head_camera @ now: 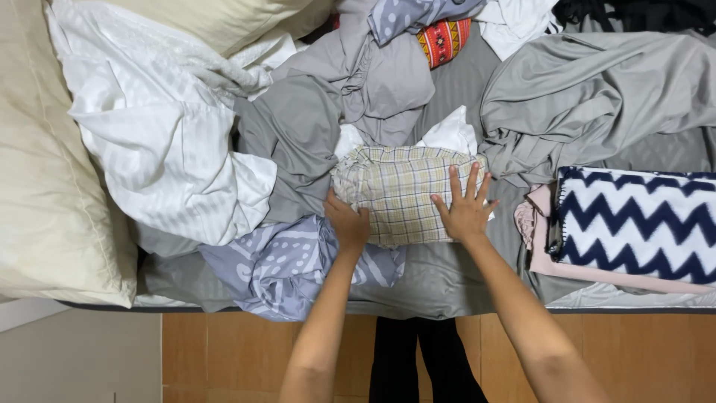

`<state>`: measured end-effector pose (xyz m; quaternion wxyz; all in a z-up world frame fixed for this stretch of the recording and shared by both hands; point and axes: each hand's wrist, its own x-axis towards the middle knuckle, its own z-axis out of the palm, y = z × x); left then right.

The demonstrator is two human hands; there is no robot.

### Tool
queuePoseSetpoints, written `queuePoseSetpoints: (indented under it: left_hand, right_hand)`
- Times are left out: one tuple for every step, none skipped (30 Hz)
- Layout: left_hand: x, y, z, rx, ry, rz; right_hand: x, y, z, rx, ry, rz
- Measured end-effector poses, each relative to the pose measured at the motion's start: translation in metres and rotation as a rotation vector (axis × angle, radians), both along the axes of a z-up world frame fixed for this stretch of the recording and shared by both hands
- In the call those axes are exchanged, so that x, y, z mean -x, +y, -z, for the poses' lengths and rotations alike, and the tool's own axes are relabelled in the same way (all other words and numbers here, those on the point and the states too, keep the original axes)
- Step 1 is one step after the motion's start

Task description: The person folds a blue and white chevron-patterned cloth, a plaid shirt, and a white striped cloth on a bed. The person places each folded item into a stack on the right side of the bed.

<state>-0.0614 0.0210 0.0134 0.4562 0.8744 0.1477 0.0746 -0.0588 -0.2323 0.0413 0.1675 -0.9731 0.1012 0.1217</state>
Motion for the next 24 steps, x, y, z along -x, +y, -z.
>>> queuePoseSetpoints:
  left_hand:
    - [-0.003,0.000,-0.001,-0.003,0.002,-0.006]
    - [-0.008,-0.001,-0.003,-0.246,-0.037,0.028]
    - [-0.012,-0.001,-0.004,-0.489,-0.076,0.063]
    - [-0.016,-0.006,0.001,-0.487,-0.069,0.059]
    - [-0.019,-0.011,0.004,-0.607,-0.099,0.090]
    - [-0.026,-0.017,0.008,-0.726,-0.133,0.117]
    - [-0.036,-0.019,0.016,-0.722,-0.131,0.110]
    - [-0.045,-0.021,0.024,-0.768,-0.096,0.137]
    - [-0.055,-0.022,0.031,-0.813,-0.060,0.164]
    - [-0.062,-0.024,0.046,-0.812,-0.056,0.156]
    - [-0.069,-0.027,0.060,-0.851,0.049,0.215]
    - [-0.077,-0.029,0.074,-0.888,0.153,0.276]
    - [-0.085,-0.026,0.079,-0.887,0.155,0.271]
    - [-0.090,-0.026,0.084,-0.717,0.201,0.239]
    - [-0.097,-0.026,0.090,-0.548,0.246,0.205]
    - [-0.102,-0.016,0.108,-0.547,0.245,0.206]
    - [-0.108,-0.006,0.127,-0.023,0.247,0.111]
    - [-0.117,0.002,0.145,0.502,0.235,0.014]
    - [-0.120,0.006,0.146,0.505,0.231,0.019]
    - [-0.119,0.008,0.148,0.834,0.208,-0.037]
    - [-0.118,0.011,0.150,1.162,0.181,-0.095]
    - [-0.115,0.007,0.154,1.166,0.177,-0.102]
    - [-0.112,0.003,0.157,1.152,0.116,-0.187]
    - [-0.109,0.001,0.161,1.134,0.056,-0.272]
  right_hand:
    - [-0.004,-0.003,0.008,-0.003,0.002,-0.006]
    - [-0.009,-0.006,0.016,0.025,0.054,0.001]
    - [-0.014,-0.009,0.024,0.053,0.106,0.007]
    - [-0.012,-0.011,0.025,0.056,0.111,0.002]
    - [-0.010,-0.014,0.027,0.051,0.101,-0.019]
    - [-0.012,-0.017,0.027,0.048,0.086,-0.042]
    - [-0.009,-0.018,0.026,0.052,0.085,-0.050]
    - [-0.005,-0.019,0.024,0.045,0.109,-0.037]
    - [-0.002,-0.020,0.023,0.039,0.134,-0.024]
    - [0.000,-0.019,0.025,0.041,0.134,-0.033]
    - [0.002,-0.019,0.027,0.038,0.111,-0.029]
    - [0.005,-0.019,0.028,0.034,0.088,-0.022]
    - [0.004,-0.019,0.031,0.035,0.087,-0.028]
    - [0.006,-0.021,0.032,0.051,0.093,-0.023]
    - [0.008,-0.024,0.034,0.067,0.098,-0.018]
    - [0.008,-0.025,0.037,0.069,0.098,-0.017]
    - [0.008,-0.027,0.040,0.059,0.118,-0.012]
    - [0.005,-0.030,0.042,0.052,0.134,-0.004]
    - [0.003,-0.031,0.044,0.056,0.129,-0.001]
    - [0.003,-0.034,0.046,0.050,0.146,-0.012]
    - [0.004,-0.037,0.047,0.044,0.163,-0.022]
    - [0.003,-0.035,0.046,0.048,0.164,-0.029]
    - [0.003,-0.033,0.044,0.030,0.151,-0.021]
    - [0.002,-0.029,0.043,0.011,0.139,-0.012]
